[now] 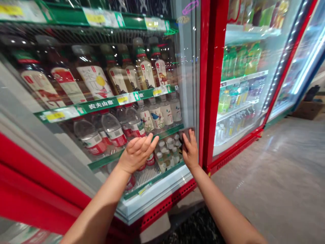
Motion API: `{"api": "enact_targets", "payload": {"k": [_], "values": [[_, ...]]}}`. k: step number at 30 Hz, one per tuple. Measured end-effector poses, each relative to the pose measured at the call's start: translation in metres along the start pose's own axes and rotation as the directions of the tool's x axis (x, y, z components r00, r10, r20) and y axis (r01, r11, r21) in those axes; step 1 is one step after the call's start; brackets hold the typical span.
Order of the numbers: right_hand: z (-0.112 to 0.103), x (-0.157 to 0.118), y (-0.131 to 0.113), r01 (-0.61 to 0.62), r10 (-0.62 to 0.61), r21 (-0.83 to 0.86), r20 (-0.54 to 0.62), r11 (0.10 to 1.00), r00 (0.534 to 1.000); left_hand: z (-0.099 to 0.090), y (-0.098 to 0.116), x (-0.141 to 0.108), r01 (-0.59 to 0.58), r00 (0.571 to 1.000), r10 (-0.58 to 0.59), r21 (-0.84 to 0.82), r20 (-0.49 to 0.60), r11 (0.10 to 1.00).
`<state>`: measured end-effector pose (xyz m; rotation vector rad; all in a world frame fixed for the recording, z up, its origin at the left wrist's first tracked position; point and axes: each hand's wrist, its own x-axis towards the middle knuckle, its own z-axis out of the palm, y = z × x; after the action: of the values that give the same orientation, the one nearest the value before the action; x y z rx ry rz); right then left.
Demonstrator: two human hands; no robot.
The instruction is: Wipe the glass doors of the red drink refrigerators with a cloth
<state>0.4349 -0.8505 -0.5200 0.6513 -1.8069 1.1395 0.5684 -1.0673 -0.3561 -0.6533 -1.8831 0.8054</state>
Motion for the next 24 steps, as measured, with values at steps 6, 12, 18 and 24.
{"api": "enact_targets", "payload": {"k": [6,12,18,24], "values": [[-0.003,-0.037,0.014,-0.164,0.164,0.016,-0.063,0.986,0.984,0.004,0.003,0.002,-0.040,0.999,0.041,0.038,-0.030,0.998],[-0.002,-0.021,-0.014,0.007,-0.005,-0.013,0.109,1.000,0.994,0.003,0.005,0.004,-0.052,0.998,0.053,0.057,-0.022,0.997],[0.002,-0.027,-0.011,-0.109,0.109,0.000,-0.056,0.994,0.992,0.002,0.005,0.003,-0.048,0.999,0.048,0.040,-0.012,0.998],[0.005,-0.011,-0.049,0.040,-0.047,0.069,0.102,0.997,0.994,0.000,0.007,-0.001,-0.047,0.999,0.047,0.072,0.007,0.996]]}}
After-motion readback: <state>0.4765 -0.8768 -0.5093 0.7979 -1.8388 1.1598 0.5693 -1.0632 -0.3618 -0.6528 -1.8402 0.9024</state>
